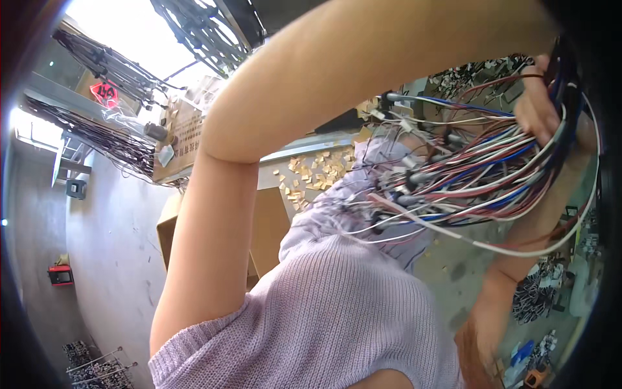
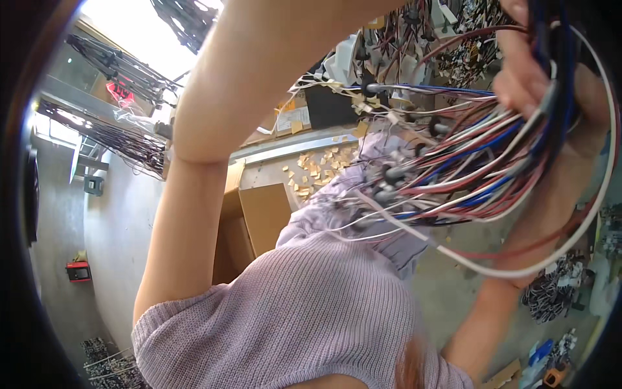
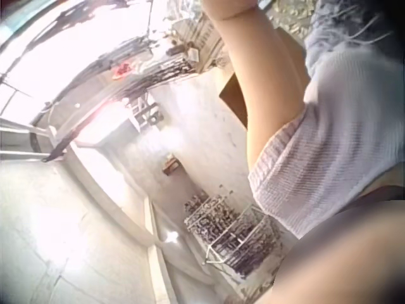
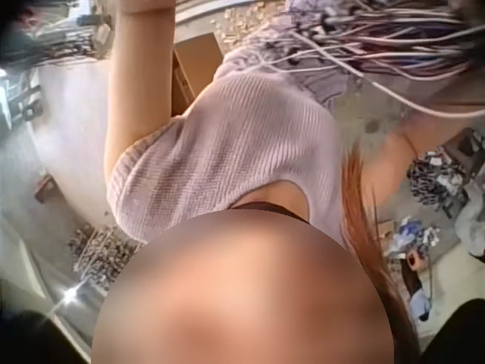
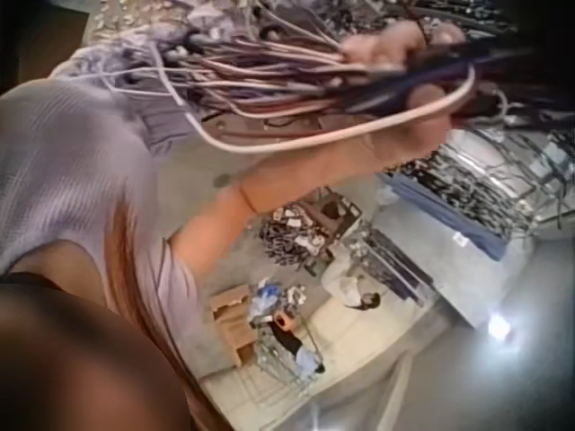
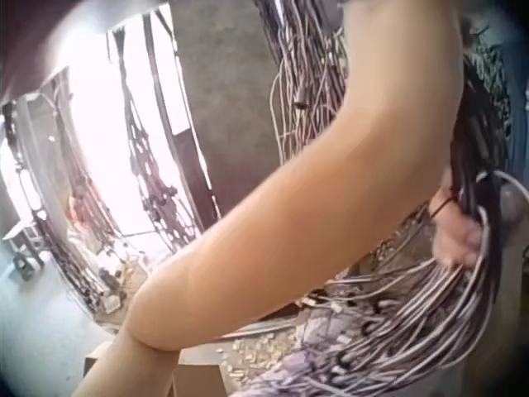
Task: Organize bundles of wires and apply adhesive tape to connectors and wire groups.
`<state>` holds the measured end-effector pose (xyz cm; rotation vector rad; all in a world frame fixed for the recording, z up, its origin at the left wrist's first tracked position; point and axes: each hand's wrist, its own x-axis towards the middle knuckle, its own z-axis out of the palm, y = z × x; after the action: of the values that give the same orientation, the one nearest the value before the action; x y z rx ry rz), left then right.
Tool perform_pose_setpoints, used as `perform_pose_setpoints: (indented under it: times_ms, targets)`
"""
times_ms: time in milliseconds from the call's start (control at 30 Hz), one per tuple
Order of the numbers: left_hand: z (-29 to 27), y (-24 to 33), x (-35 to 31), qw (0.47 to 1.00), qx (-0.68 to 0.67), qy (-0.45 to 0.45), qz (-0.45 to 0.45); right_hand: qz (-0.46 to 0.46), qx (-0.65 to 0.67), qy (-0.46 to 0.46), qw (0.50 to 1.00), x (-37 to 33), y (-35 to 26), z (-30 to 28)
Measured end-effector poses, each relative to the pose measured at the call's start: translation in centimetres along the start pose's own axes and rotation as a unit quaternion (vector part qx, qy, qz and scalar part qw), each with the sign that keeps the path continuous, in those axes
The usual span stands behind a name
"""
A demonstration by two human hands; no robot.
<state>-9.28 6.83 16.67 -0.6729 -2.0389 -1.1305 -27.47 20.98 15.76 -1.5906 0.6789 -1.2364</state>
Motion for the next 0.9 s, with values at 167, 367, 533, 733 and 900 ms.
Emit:
perform_pose_setpoints:
  times_ms: [167, 367, 533, 733, 900]
  targets:
    - [-2.8, -4.0, -8.8, 0.953, 0.266, 0.099, 0.109, 0.069, -0.008, 0.091, 0.993, -0.2, -0.7, 1.1]
    - [-1.1, -10.3, -26.4, 0.864, 0.437, -0.064, -0.241, 0.034, 0.137, -0.02, 0.99, 3.2, 4.4, 2.8]
    - [0.4, -13.5, -31.3, 0.845, 0.473, -0.111, -0.224, 0.052, 0.156, 0.043, 0.986, 4.0, 7.3, 2.9]
    - [-1.3, -11.4, -35.3, 0.821, 0.372, -0.022, -0.434, 0.071, 0.145, -0.062, 0.985, 4.2, 6.3, 1.1]
    - [-4.3, -10.3, -35.2, 0.811, 0.224, 0.295, -0.452, 0.183, 0.11, -0.071, 0.974, 3.9, 3.9, -2.1]
